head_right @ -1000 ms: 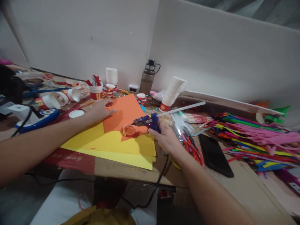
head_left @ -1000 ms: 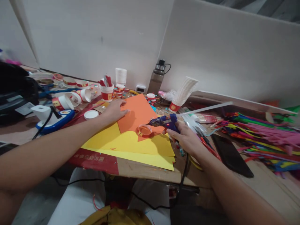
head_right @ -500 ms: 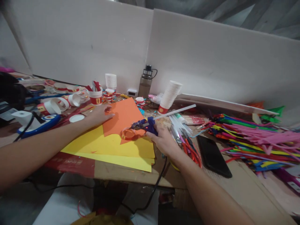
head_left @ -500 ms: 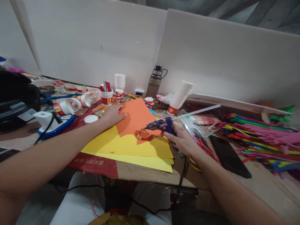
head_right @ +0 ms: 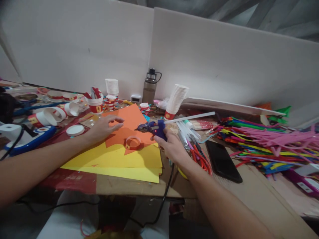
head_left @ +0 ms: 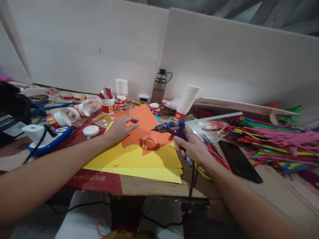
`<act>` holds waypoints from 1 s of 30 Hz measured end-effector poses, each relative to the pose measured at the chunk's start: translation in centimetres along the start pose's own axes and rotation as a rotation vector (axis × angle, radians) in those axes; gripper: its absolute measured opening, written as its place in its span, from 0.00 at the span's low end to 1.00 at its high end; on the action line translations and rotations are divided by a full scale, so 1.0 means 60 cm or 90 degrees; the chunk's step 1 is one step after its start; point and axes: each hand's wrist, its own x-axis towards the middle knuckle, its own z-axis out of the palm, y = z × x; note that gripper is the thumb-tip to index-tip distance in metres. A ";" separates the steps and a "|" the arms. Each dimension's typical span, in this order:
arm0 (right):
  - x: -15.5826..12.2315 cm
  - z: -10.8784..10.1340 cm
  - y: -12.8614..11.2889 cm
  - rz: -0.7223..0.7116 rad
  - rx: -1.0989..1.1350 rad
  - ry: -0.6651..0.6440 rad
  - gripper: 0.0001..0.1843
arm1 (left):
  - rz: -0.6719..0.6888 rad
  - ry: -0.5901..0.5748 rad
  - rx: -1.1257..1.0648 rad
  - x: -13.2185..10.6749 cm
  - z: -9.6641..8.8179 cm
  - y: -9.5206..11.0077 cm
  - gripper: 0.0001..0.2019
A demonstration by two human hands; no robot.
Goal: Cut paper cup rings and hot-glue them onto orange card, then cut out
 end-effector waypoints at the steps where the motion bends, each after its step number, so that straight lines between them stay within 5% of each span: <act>1: 0.000 -0.001 0.002 0.031 0.069 0.003 0.16 | 0.000 -0.007 0.000 -0.002 0.001 0.004 0.17; 4: 0.002 -0.005 0.000 0.075 0.254 0.020 0.14 | -0.009 -0.020 -0.017 -0.006 0.003 0.012 0.17; 9: 0.005 -0.010 -0.013 0.059 0.344 0.100 0.11 | 0.029 -0.077 -0.081 -0.008 0.006 0.016 0.16; 19: 0.006 -0.011 -0.016 0.019 0.384 0.204 0.10 | 0.073 -0.217 -0.093 -0.022 0.016 0.043 0.31; 30: 0.006 -0.010 -0.009 0.002 0.367 0.200 0.07 | 0.021 -0.216 -0.076 -0.029 0.033 0.061 0.31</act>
